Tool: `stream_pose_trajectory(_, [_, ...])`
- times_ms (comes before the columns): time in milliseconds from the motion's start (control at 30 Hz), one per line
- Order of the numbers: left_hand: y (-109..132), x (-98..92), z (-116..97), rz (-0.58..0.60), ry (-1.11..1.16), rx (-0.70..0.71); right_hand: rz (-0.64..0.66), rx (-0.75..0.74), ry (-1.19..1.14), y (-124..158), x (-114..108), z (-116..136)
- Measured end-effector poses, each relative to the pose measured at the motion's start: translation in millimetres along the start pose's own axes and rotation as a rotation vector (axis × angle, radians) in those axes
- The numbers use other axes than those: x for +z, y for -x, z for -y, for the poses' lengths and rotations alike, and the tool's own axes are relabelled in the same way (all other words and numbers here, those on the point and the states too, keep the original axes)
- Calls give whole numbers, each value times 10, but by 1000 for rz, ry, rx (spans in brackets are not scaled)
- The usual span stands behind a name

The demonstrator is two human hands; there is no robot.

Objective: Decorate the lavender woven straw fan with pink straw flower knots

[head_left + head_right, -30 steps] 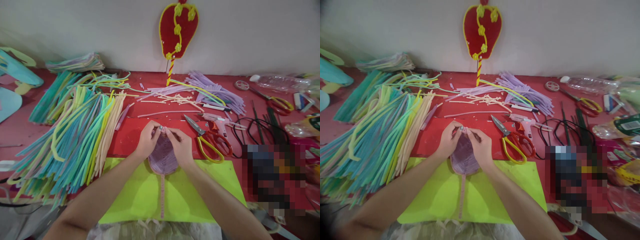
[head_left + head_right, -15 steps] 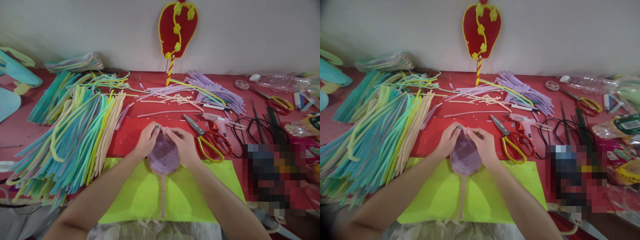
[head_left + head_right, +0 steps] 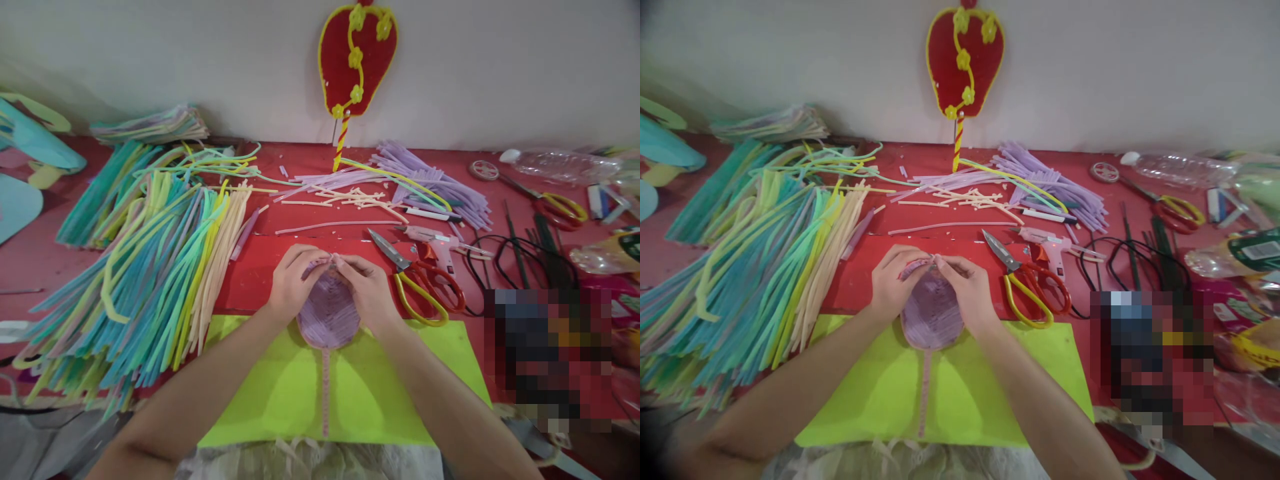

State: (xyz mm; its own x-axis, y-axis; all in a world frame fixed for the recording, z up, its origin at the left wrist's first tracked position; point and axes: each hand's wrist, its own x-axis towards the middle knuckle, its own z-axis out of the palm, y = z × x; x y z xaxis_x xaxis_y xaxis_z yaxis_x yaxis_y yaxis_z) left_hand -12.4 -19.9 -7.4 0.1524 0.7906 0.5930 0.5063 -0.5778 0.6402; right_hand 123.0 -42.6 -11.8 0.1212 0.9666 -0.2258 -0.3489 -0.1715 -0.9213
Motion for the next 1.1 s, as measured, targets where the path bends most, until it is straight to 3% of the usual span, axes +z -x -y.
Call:
stream_pose_trajectory(233, [-16, -12, 50, -39, 17, 145, -4, 45, 9, 2, -14, 59])
stream_pose_trajectory(400, [-12, -7, 61, 7, 20, 182, 3, 52, 26, -2, -20, 76])
stream_pose_trajectory(600, [1, -2, 27, -26, -5, 40, -28, 30, 3, 8, 10, 74])
stream_pose_trajectory(833, [18, 19, 7, 199, 16, -96, -3, -87, 114, 13, 0, 79])
stream_pose_trajectory(967, [30, 23, -2, 222, 5, -154, -28, -175, 251, 20, -4, 89])
stream_pose_trajectory(1100, [47, 22, -17, 196, -8, -151, -41, -165, 248, 15, -2, 71])
